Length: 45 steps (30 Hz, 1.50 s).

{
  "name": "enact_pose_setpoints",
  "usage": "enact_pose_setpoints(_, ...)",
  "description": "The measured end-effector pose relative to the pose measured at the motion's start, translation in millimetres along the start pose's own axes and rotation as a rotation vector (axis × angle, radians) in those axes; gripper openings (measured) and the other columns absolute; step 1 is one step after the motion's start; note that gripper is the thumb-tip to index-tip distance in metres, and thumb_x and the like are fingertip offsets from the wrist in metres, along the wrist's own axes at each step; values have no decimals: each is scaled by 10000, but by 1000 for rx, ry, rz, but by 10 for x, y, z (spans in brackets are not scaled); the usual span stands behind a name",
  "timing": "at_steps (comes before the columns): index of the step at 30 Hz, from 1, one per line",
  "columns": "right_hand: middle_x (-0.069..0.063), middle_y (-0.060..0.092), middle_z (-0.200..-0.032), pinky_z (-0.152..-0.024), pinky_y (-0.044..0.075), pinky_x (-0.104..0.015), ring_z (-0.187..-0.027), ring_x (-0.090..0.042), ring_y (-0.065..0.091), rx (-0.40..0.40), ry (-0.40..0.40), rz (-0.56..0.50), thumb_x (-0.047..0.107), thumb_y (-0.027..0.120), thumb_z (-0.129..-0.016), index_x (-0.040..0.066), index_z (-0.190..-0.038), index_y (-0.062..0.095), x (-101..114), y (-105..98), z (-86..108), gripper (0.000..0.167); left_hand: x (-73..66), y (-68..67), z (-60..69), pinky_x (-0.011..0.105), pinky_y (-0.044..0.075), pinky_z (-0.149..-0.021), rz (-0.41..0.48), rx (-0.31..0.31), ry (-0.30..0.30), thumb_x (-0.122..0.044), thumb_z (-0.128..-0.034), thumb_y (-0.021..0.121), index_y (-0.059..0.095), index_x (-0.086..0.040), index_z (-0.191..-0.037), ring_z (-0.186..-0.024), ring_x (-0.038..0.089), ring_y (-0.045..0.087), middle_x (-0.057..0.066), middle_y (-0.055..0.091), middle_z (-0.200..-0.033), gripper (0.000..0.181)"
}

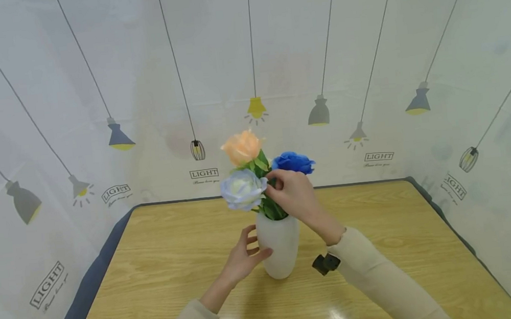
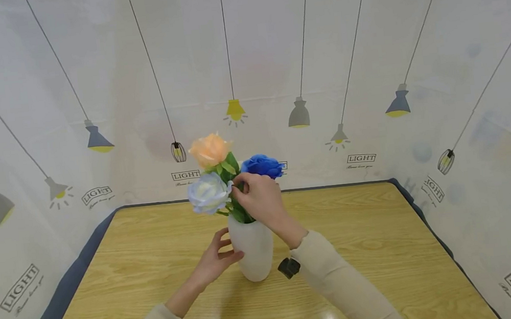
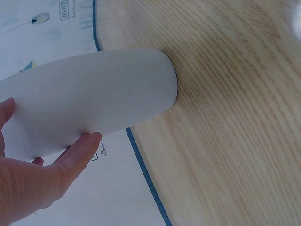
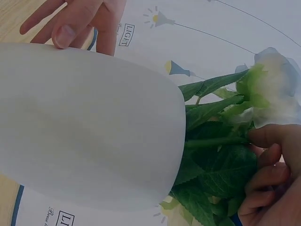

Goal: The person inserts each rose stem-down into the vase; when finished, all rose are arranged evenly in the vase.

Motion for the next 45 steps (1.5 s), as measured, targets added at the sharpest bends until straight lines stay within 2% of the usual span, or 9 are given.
enact_pose_setpoints(7, 93, 354, -458, -357, 288, -228, -366, -68, 308, -67, -29, -59, 10, 600, -766, 28, -822, 648, -19, -64, 165, 76, 3, 6, 7, 471, 428, -824, -7, -3, 11, -393, -785, 650, 215, -142, -1369, -1114, 415, 409, 233, 346, -1296, 770)
enact_pose_setpoints(12, 94, 360, -459, -333, 277, -225, -360, -57, 306, -78, -12, -92, 27, 603, -788, 25, -849, 646, -58, -68, 301, 75, 6, 4, 4, 464, 428, -827, -6, -11, 16, -386, -788, 648, 225, -154, -1364, -1109, 406, 419, 229, 350, -1292, 751)
enact_pose_setpoints(21, 114, 369, -461, -323, 277, -216, -372, -9, 299, -119, -29, -52, 31, 634, -768, 0, -837, 648, -88, -23, 429, 76, -10, 9, 7, 468, 430, -821, 6, -9, 21, -388, -787, 649, 222, -152, -1366, -1108, 414, 415, 234, 345, -1292, 757)
enact_pose_setpoints(24, 114, 373, -467, -330, 274, -208, -381, 3, 294, -125, -61, -11, 30, 638, -763, 11, -847, 650, -95, -1, 456, 87, -3, 7, 8, 466, 429, -825, 5, -8, 22, -383, -790, 648, 219, -153, -1369, -1111, 414, 411, 233, 343, -1293, 757)
enact_pose_setpoints(30, 93, 418, -465, -324, 247, -163, -357, 8, 274, -152, -215, 190, 79, 628, -769, 56, -836, 640, -17, 28, 526, 72, -7, 8, 11, 465, 426, -832, 11, -1, 42, -350, -809, 636, 211, -142, -1372, -1119, 423, 399, 246, 326, -1301, 736)
enact_pose_setpoints(33, 72, 453, -462, -317, 246, -152, -342, -3, 298, -177, -253, 252, 74, 623, -758, 59, -823, 628, 9, 34, 558, 67, -15, 7, 12, 465, 423, -835, 12, 0, 60, -337, -814, 635, 219, -132, -1368, -1116, 424, 401, 255, 325, -1298, 722)
enact_pose_setpoints(38, 59, 481, -465, -316, 245, -143, -346, -5, 320, -215, -220, 281, 54, 647, -737, 54, -799, 619, -35, 32, 584, 68, -15, 7, 21, 469, 427, -827, 1, -3, 41, -366, -801, 641, 220, -139, -1367, -1107, 420, 413, 245, 340, -1292, 741)
enact_pose_setpoints(45, 63, 475, -475, -334, 285, -204, -373, -55, 368, -208, -85, 291, 104, 674, -744, 69, -775, 637, -168, 58, 628, 60, -13, 9, 13, 484, 424, -823, 3, -2, 47, -340, -809, 639, 214, -126, -1368, -1100, 440, 411, 262, 338, -1288, 735)
Point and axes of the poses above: each hand's wrist, its own z-axis away from the middle knuckle, its own y-axis out of the palm, x = y × z, the point moved 6 cm from there along -z, towards the middle knuckle
